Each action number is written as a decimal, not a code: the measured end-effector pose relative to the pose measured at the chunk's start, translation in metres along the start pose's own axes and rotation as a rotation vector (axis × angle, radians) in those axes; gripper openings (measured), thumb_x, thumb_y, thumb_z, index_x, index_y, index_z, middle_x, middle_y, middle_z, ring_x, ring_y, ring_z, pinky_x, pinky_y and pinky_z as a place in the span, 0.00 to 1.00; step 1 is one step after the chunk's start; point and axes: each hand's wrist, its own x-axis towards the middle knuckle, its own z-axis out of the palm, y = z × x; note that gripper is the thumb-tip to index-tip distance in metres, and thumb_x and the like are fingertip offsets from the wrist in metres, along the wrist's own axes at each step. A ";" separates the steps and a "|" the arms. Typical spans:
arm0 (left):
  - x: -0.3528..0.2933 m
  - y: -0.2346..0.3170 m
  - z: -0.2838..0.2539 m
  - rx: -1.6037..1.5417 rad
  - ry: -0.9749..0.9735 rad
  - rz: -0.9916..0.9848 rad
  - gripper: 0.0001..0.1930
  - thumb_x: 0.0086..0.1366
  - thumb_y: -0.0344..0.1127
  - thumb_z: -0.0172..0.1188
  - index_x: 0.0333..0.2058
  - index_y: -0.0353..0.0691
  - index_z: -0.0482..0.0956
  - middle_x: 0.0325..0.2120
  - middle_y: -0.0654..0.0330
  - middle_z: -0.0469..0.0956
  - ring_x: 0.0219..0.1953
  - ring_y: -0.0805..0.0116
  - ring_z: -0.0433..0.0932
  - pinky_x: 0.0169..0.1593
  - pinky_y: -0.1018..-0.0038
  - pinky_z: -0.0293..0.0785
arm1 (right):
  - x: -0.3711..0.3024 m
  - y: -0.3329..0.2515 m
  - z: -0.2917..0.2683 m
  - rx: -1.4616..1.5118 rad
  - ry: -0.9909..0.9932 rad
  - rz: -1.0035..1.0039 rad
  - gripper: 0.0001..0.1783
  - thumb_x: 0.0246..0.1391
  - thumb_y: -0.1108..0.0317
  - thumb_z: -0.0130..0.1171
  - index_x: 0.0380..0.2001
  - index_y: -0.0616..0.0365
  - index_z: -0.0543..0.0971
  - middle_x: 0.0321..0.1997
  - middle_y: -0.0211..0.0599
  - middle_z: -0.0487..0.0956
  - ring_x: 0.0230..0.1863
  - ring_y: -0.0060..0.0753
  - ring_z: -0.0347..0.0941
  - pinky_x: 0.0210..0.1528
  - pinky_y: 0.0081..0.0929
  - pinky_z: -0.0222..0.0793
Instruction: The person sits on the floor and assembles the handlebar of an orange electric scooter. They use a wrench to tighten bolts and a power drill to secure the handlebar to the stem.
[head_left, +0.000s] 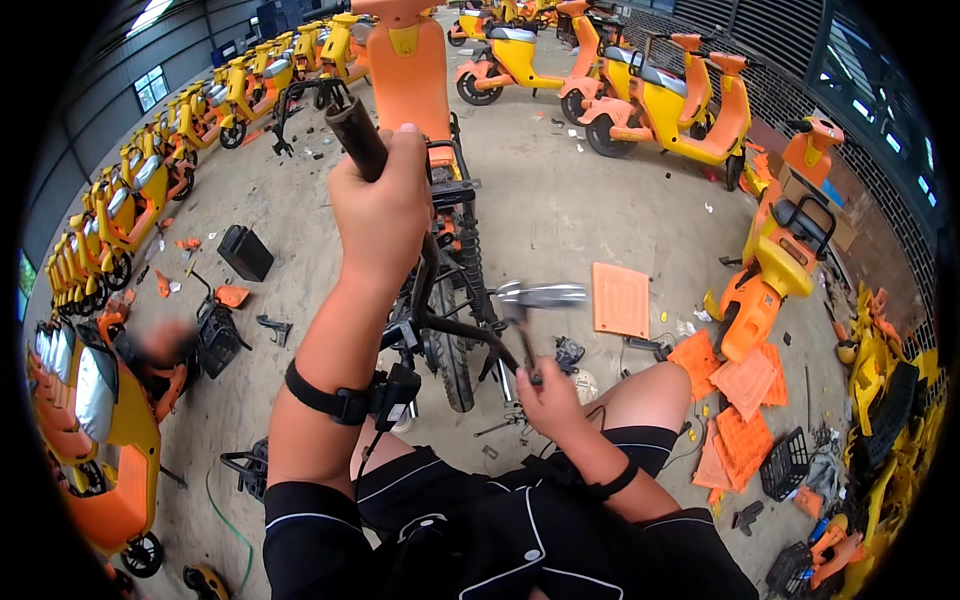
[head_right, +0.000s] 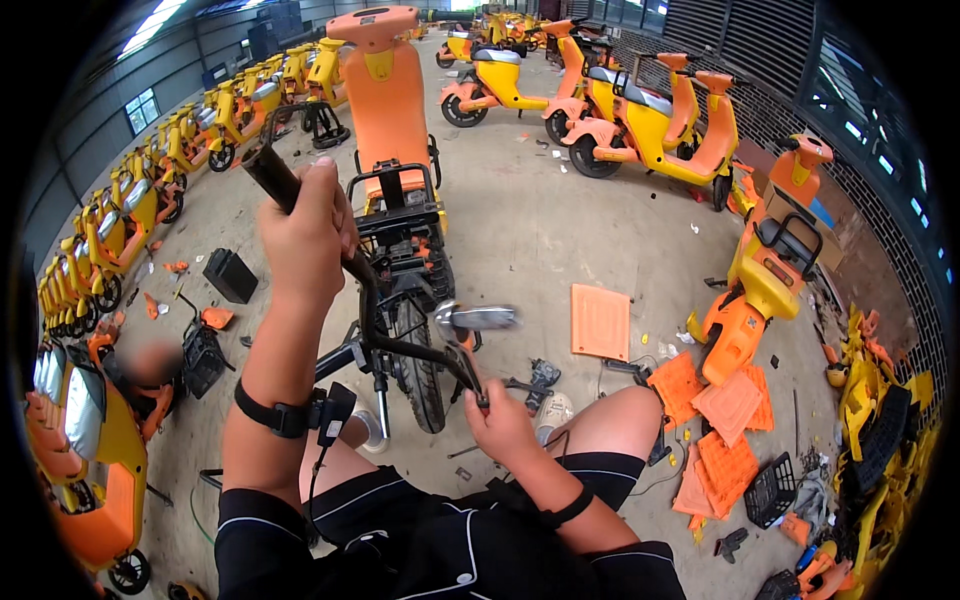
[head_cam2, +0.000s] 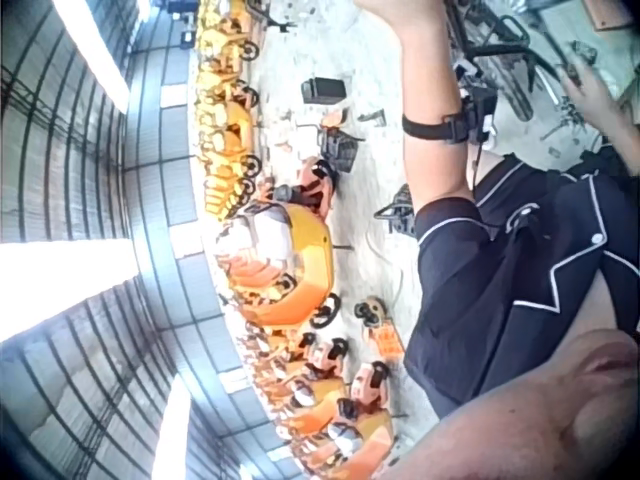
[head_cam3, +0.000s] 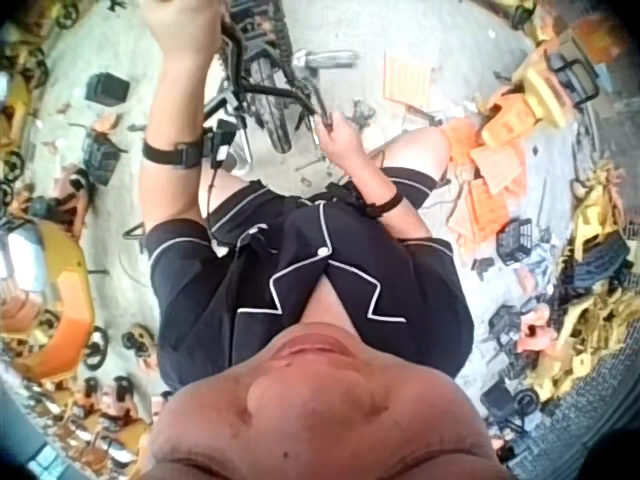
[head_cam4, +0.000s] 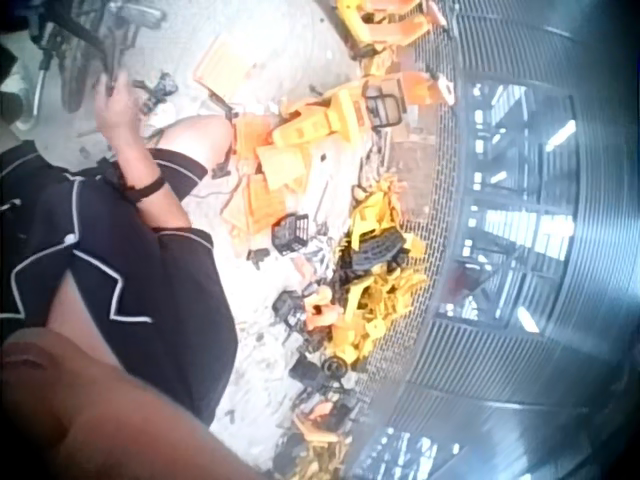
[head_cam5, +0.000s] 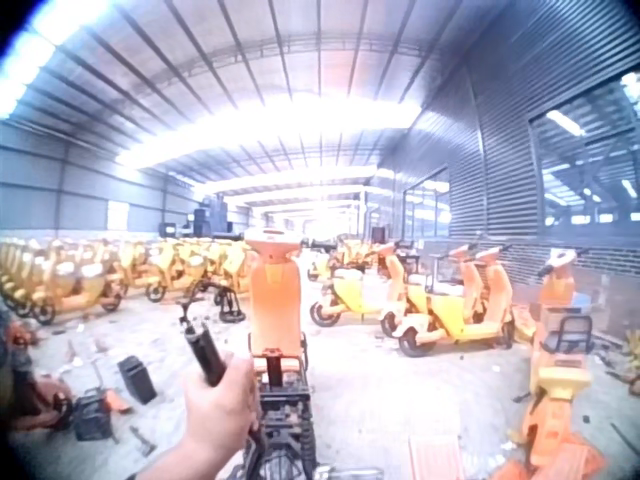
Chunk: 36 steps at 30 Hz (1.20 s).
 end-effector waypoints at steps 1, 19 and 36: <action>-0.004 -0.003 0.000 0.049 -0.018 -0.003 0.21 0.70 0.40 0.56 0.17 0.44 0.65 0.11 0.67 0.65 0.10 0.77 0.63 0.15 0.77 0.58 | 0.002 0.021 0.010 -0.077 -0.108 0.090 0.16 0.62 0.58 0.58 0.37 0.62 0.72 0.24 0.52 0.79 0.28 0.58 0.78 0.32 0.46 0.72; 0.006 -0.007 -0.023 -0.008 0.015 -0.011 0.20 0.70 0.39 0.55 0.18 0.43 0.65 0.11 0.67 0.63 0.09 0.77 0.61 0.13 0.77 0.56 | 0.004 -0.027 -0.004 -0.004 0.159 -0.166 0.16 0.62 0.58 0.58 0.35 0.62 0.71 0.20 0.45 0.75 0.21 0.41 0.75 0.25 0.37 0.69; 0.013 -0.012 -0.042 0.107 0.044 0.002 0.18 0.69 0.38 0.56 0.19 0.43 0.65 0.11 0.67 0.62 0.09 0.77 0.61 0.14 0.78 0.57 | 0.023 -0.075 -0.047 0.531 0.069 0.061 0.13 0.62 0.63 0.61 0.34 0.60 0.70 0.19 0.31 0.72 0.18 0.25 0.68 0.22 0.29 0.64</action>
